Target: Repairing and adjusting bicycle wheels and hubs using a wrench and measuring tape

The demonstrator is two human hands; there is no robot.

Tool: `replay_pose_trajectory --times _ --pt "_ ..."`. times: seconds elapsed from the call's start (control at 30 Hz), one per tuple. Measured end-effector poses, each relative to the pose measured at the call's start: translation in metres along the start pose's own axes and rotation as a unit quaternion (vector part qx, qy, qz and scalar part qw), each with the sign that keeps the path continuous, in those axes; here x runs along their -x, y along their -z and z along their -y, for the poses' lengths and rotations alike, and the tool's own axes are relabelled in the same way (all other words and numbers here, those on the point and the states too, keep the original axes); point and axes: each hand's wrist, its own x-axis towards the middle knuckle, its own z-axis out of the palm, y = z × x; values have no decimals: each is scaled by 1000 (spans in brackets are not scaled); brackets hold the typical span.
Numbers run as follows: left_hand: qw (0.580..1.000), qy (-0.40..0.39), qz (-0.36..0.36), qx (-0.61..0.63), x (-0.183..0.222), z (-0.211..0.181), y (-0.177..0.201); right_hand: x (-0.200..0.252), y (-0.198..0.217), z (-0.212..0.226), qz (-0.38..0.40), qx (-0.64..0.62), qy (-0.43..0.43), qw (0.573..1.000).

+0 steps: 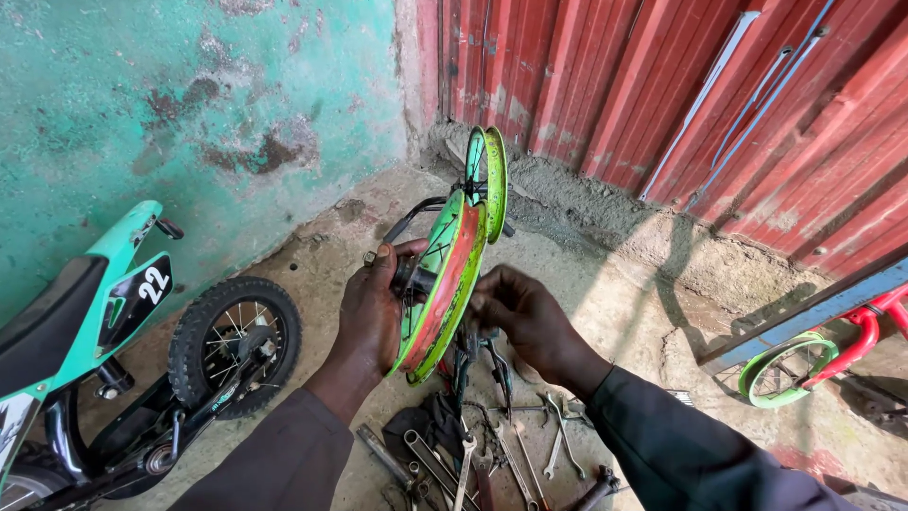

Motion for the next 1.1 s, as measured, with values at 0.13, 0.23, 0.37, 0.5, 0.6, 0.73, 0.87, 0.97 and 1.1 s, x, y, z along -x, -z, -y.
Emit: replay_pose_trajectory --times 0.13,0.23,0.37,0.5,0.6,0.73,0.87,0.97,1.1 --pt "999 5 -15 39 -18 21 17 2 -1 -7 -5 29 74 997" --pt "996 25 -12 82 -12 23 11 10 -12 5 -25 -18 17 999" --pt "995 12 -23 101 3 14 -4 -3 7 -12 -20 1 -98 995" --pt "993 2 -22 115 -6 26 1 -2 6 0 -41 -5 -111 993" --pt "996 -14 -37 79 -31 51 23 -4 9 0 -17 35 -31 999" --pt "990 -2 -98 102 -25 44 24 1 5 4 6 193 174 966" --pt "991 53 -114 47 14 -3 -11 6 -2 23 -18 305 319 897" --pt "988 74 -128 52 11 -6 -14 4 -4 22 10 102 204 973" --pt "990 92 -111 5 8 -8 -13 11 -4 32 -4 83 -43 996"
